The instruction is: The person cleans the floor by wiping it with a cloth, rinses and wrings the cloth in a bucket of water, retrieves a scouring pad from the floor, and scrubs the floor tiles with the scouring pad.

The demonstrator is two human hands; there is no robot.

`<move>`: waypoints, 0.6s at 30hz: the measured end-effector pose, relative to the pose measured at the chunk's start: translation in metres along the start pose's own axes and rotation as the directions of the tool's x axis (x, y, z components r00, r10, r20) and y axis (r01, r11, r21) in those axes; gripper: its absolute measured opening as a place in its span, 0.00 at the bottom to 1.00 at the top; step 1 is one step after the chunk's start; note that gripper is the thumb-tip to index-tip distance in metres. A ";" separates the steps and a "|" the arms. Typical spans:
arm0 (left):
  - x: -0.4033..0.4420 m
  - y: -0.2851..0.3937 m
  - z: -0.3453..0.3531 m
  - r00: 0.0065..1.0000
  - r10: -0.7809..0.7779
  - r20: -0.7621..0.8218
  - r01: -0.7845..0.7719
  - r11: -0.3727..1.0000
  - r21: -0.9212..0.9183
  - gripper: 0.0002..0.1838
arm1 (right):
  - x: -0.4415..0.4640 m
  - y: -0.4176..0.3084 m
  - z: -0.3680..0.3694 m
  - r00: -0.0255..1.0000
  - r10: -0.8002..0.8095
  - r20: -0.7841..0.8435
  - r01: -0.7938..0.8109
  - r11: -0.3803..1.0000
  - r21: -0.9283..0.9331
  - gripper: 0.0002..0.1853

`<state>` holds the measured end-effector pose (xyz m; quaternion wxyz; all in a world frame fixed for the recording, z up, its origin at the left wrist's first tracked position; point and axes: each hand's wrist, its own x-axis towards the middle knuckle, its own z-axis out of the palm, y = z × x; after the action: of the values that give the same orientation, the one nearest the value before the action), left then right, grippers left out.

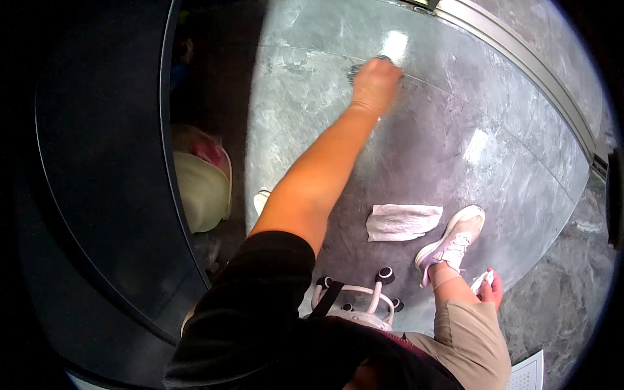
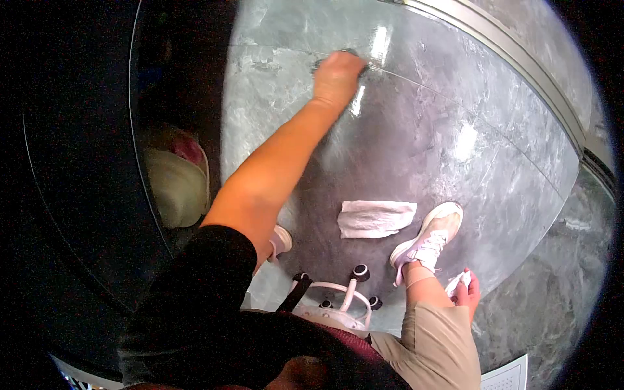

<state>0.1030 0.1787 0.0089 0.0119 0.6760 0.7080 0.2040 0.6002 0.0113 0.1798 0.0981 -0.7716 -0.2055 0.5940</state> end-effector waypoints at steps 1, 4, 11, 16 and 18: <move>-0.005 -0.012 -0.005 0.999 -0.043 0.005 0.043 0.999 0.008 0.11 | -0.003 0.000 0.000 1.000 -0.003 -0.017 0.003 1.000 0.011 0.22; -0.012 -0.064 -0.020 0.993 -0.070 -0.095 0.077 0.994 0.074 0.10 | 0.001 0.007 -0.007 1.000 -0.019 0.022 0.019 1.000 0.003 0.22; -0.004 -0.028 -0.010 0.999 -0.028 -0.039 0.033 0.989 0.146 0.06 | -0.002 0.002 -0.002 1.000 0.010 -0.004 -0.010 1.000 0.014 0.21; 0.015 0.061 0.026 0.994 -0.029 0.107 0.032 0.999 -0.025 0.04 | 0.004 0.002 -0.003 1.000 0.011 -0.006 -0.011 0.999 -0.044 0.21; 0.018 0.059 0.028 0.985 0.060 0.160 -0.047 0.996 -0.082 0.05 | 0.004 0.001 -0.005 1.000 -0.007 0.007 0.007 0.999 -0.034 0.20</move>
<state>0.1659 0.2040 0.0065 0.0906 0.7080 0.6779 0.1760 0.6057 0.0124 0.1770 0.0862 -0.7703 -0.2187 0.5928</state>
